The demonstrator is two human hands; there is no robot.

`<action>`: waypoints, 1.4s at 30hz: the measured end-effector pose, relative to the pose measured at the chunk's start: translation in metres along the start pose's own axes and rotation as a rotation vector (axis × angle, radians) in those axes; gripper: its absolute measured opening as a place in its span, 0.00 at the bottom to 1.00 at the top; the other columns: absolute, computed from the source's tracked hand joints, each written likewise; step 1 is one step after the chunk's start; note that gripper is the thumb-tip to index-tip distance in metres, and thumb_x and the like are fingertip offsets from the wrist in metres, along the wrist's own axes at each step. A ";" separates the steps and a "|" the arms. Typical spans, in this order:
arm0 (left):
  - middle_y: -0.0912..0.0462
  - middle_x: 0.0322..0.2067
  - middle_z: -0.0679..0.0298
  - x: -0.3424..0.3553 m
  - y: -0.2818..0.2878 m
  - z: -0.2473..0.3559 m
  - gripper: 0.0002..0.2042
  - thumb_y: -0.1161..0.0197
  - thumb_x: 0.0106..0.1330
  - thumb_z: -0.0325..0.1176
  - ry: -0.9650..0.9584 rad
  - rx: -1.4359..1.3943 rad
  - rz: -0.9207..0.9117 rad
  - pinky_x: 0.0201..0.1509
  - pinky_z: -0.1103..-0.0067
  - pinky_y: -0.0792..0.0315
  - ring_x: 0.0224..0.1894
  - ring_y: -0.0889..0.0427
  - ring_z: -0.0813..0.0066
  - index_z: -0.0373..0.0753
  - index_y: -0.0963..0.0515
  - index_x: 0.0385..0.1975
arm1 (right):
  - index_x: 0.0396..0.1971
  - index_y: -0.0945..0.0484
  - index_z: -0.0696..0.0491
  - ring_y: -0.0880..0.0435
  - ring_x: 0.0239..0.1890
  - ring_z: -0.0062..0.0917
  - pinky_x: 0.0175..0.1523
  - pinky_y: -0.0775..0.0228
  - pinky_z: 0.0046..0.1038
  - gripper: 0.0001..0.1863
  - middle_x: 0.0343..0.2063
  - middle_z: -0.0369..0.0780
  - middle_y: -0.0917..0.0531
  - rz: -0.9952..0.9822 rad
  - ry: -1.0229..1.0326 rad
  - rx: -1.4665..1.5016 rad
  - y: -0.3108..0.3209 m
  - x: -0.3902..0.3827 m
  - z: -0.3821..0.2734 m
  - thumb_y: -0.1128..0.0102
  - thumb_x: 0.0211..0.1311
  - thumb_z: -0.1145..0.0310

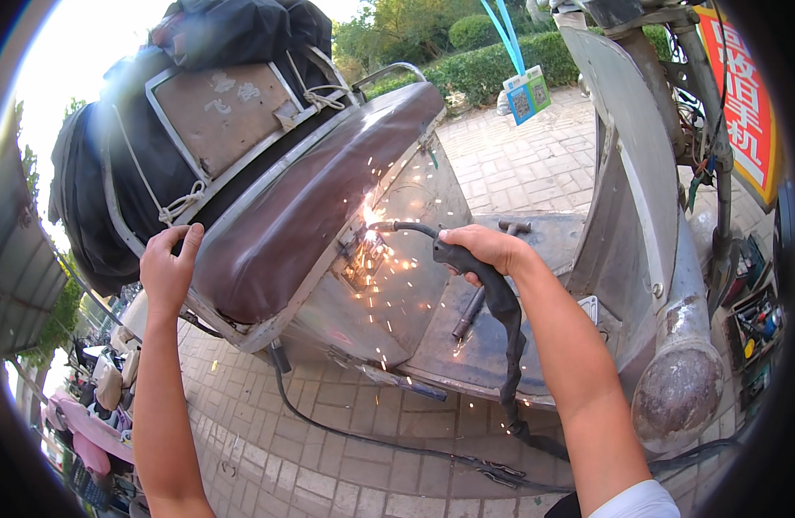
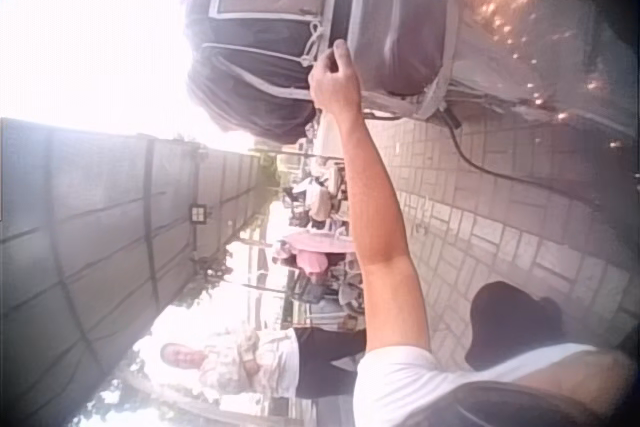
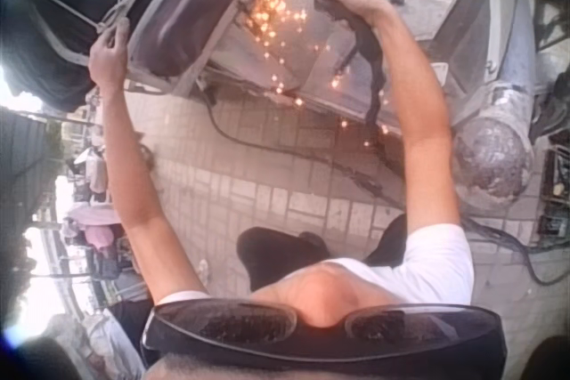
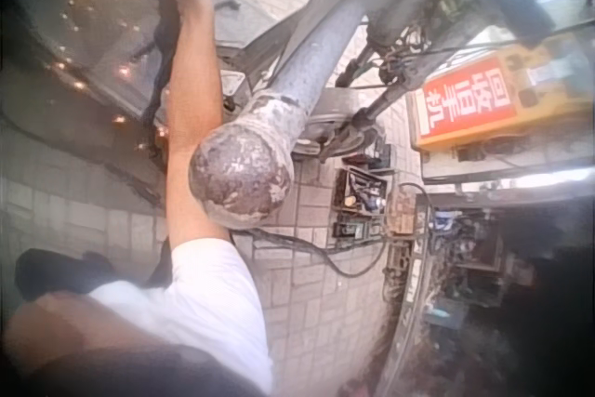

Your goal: The person welds the metal frame of a three-wheeled cargo vehicle using a handheld welding torch. They repeatedly apply the torch to the side and rear sections of the vehicle's frame, producing sparks and smoke. The person also uses a metal rod to assist in positioning or stabilizing the work area.

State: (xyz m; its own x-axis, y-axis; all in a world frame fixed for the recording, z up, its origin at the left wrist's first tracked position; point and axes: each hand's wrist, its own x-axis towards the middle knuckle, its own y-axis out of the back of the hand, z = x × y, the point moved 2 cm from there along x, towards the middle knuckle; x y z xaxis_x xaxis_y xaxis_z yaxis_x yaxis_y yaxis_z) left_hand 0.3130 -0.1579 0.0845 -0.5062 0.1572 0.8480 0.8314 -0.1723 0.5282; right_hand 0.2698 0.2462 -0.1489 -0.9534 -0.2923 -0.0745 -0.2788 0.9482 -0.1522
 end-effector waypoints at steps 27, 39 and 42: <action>0.14 0.38 0.57 0.000 -0.002 -0.002 0.23 0.37 0.63 0.57 0.024 0.026 -0.011 0.51 0.70 0.26 0.45 0.17 0.59 0.38 0.14 0.35 | 0.35 0.23 0.55 0.29 0.12 0.17 0.14 0.37 0.21 0.19 0.21 0.36 0.22 0.073 0.113 -0.157 -0.009 -0.010 -0.003 0.47 0.68 0.52; 0.14 0.38 0.56 -0.001 -0.001 0.000 0.23 0.37 0.63 0.56 0.032 0.038 -0.013 0.51 0.71 0.27 0.46 0.17 0.60 0.39 0.14 0.36 | 0.63 0.41 0.65 0.22 0.24 0.22 0.23 0.30 0.26 0.49 0.30 0.42 0.22 0.168 0.220 -0.106 -0.009 -0.015 0.017 0.22 0.46 0.58; 0.14 0.38 0.56 -0.002 -0.001 -0.004 0.23 0.37 0.63 0.56 0.037 0.026 -0.022 0.52 0.71 0.27 0.46 0.18 0.59 0.38 0.14 0.36 | 0.59 0.34 0.65 0.21 0.29 0.20 0.30 0.28 0.24 0.40 0.32 0.39 0.21 0.166 0.396 0.101 -0.011 -0.030 0.022 0.24 0.49 0.63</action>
State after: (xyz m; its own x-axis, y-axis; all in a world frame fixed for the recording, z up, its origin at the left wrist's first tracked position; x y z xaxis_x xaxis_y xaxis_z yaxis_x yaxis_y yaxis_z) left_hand 0.3122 -0.1620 0.0827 -0.5323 0.1243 0.8374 0.8253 -0.1441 0.5460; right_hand 0.3038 0.2417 -0.1664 -0.9604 -0.0482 0.2744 -0.1244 0.9555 -0.2675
